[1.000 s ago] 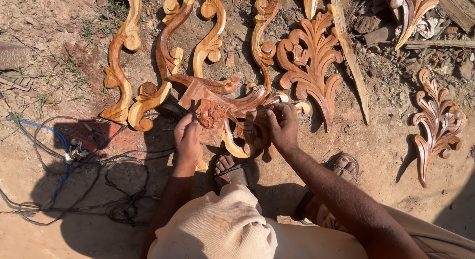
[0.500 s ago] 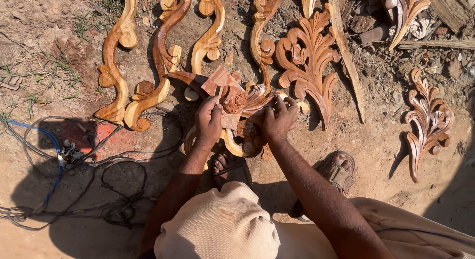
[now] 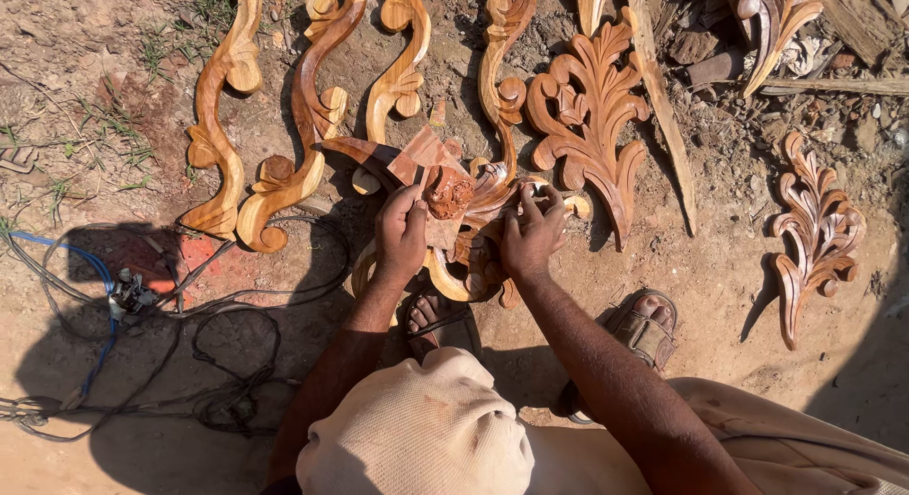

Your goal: The person applies a reddish-brown finish to ornate wooden carvings using a small cloth. They rub the finish into the intricate details of the wood, moving from one piece to another.

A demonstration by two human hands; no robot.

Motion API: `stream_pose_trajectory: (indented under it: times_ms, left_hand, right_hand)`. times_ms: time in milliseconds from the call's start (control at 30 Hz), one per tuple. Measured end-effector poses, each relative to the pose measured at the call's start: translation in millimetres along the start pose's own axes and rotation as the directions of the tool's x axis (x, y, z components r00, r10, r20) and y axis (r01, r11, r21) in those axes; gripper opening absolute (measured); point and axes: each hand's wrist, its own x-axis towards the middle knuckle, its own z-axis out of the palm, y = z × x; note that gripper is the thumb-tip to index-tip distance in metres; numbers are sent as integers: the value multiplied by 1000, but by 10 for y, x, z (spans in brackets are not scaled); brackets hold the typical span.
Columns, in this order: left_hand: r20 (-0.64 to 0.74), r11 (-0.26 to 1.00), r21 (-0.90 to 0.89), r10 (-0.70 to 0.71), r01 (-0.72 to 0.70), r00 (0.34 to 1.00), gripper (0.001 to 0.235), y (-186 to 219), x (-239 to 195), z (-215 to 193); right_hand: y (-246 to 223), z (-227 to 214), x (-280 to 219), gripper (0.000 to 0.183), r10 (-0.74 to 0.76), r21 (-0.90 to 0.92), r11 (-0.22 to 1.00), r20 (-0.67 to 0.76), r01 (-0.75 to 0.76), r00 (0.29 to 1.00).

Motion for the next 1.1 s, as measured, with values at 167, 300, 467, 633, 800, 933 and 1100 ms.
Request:
stream_pose_trajectory:
  times_ms: [167, 300, 467, 633, 800, 933, 1100]
  left_hand:
    - [-3, 999, -41, -6, 6, 1000, 28, -39, 33, -7]
    - [-14, 995, -74, -63, 62, 998, 29, -51, -41, -23]
    - [4, 999, 3, -50, 50, 999, 28, 81, 31, -24]
    - [-8, 998, 67, 2, -2, 1000, 26, 164, 20, -45]
    - [-23, 998, 60, 7, -5, 1000, 27, 159, 38, -30]
    - [-4, 997, 47, -53, 53, 999, 27, 97, 21, -23]
    - [-6, 998, 45, -48, 48, 999, 28, 95, 9, -12]
  right_hand:
    - [55, -172, 148, 29, -36, 356, 934, -6, 35, 999]
    - [123, -247, 323, 45, -121, 141, 983, 8, 119, 993]
    - [100, -304, 290, 49, -265, -265, 920, 119, 288, 957]
    - [128, -466, 242, 43, -472, -365, 793, 137, 487, 871]
    - [83, -591, 420, 41, -293, -342, 873, 201, 347, 935]
    - [72, -476, 373, 51, -329, -372, 846, 203, 383, 922]
    - [173, -483, 383, 43, -410, -379, 789, 264, 485, 873]
